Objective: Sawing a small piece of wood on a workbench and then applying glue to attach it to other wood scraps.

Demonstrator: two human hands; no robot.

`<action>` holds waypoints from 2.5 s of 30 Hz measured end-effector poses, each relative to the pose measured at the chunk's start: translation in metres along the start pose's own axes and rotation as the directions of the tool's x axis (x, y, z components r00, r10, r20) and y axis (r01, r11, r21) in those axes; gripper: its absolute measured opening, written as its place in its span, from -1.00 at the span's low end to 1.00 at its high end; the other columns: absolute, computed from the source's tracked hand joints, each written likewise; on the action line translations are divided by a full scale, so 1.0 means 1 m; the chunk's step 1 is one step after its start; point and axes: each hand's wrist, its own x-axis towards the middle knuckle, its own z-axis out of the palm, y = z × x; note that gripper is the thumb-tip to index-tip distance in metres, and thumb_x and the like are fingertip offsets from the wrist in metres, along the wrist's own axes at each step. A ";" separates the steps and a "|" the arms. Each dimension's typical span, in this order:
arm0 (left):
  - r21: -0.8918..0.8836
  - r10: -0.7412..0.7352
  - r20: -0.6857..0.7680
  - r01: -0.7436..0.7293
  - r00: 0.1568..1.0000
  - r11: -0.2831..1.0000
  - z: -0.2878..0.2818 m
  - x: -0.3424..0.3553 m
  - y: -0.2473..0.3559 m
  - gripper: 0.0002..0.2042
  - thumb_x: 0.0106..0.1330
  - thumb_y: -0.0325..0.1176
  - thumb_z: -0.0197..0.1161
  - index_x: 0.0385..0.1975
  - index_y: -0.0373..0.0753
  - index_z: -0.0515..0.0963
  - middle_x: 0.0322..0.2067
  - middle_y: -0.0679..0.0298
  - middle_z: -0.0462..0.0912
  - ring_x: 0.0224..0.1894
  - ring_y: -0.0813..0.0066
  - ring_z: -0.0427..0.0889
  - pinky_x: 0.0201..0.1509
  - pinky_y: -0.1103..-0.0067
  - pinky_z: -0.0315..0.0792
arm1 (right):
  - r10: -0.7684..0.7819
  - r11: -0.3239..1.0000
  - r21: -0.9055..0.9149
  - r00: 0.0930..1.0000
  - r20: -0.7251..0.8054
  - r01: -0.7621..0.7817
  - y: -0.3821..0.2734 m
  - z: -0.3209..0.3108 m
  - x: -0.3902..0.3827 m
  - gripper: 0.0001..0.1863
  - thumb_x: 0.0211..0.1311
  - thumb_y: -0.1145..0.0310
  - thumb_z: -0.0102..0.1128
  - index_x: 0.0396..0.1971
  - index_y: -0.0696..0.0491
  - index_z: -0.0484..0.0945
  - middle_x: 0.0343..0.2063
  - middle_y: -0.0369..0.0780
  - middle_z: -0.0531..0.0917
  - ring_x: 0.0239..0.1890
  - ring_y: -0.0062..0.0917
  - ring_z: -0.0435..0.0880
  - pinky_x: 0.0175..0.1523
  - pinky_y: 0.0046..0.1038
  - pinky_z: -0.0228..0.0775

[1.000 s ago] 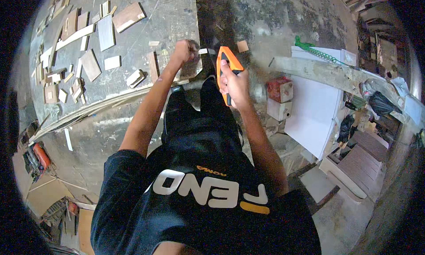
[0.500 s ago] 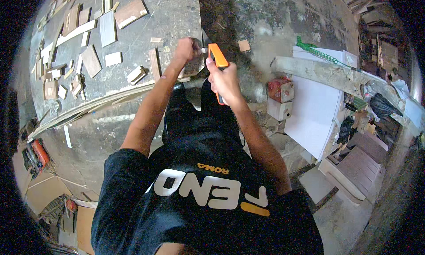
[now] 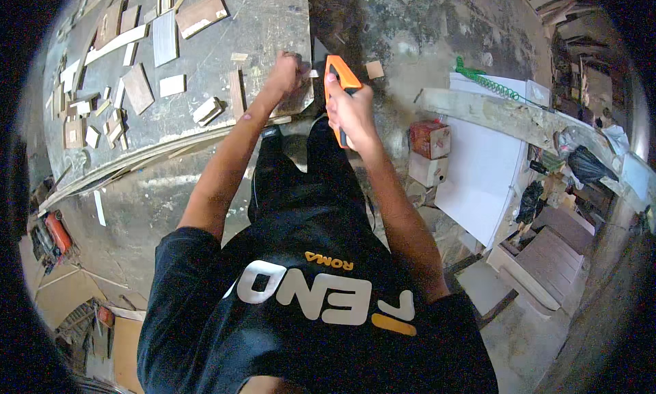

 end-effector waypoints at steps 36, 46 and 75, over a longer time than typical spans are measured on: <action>-0.173 0.039 0.040 -0.032 0.998 0.984 -0.028 -0.016 0.033 -0.87 0.01 -0.46 0.29 -0.42 -0.27 0.67 -0.28 0.00 0.61 -0.12 -0.02 0.52 0.06 0.29 0.40 | 0.022 0.998 -0.063 1.000 0.006 -0.021 -0.011 0.002 0.004 -0.64 0.29 0.20 0.20 -0.61 0.09 0.40 -0.80 -0.38 0.34 -0.85 -0.66 0.26 -0.73 -0.51 0.13; -0.109 -0.029 -0.148 0.013 0.989 0.994 0.014 -0.013 0.010 -0.83 -0.05 -0.44 0.33 -0.40 -0.22 0.66 -0.30 0.09 0.64 -0.16 0.06 0.58 0.14 0.33 0.33 | 0.075 0.997 -0.035 0.993 0.096 -0.072 -0.028 0.000 0.012 -0.68 0.29 0.24 0.20 -0.57 0.09 0.37 -0.80 -0.37 0.32 -0.85 -0.66 0.26 -0.77 -0.48 0.09; 0.174 -0.416 -0.145 0.437 0.898 0.882 -0.034 0.013 0.084 -0.79 0.06 -0.25 0.29 -0.37 -0.23 0.61 -0.42 0.04 0.69 -0.21 0.03 0.66 -0.14 0.25 0.50 | 0.021 0.996 0.080 0.996 0.082 -0.028 0.028 -0.022 -0.009 -0.68 0.30 0.11 0.22 -0.46 0.02 0.39 -0.78 -0.41 0.33 -0.83 -0.75 0.24 -0.75 -0.60 0.06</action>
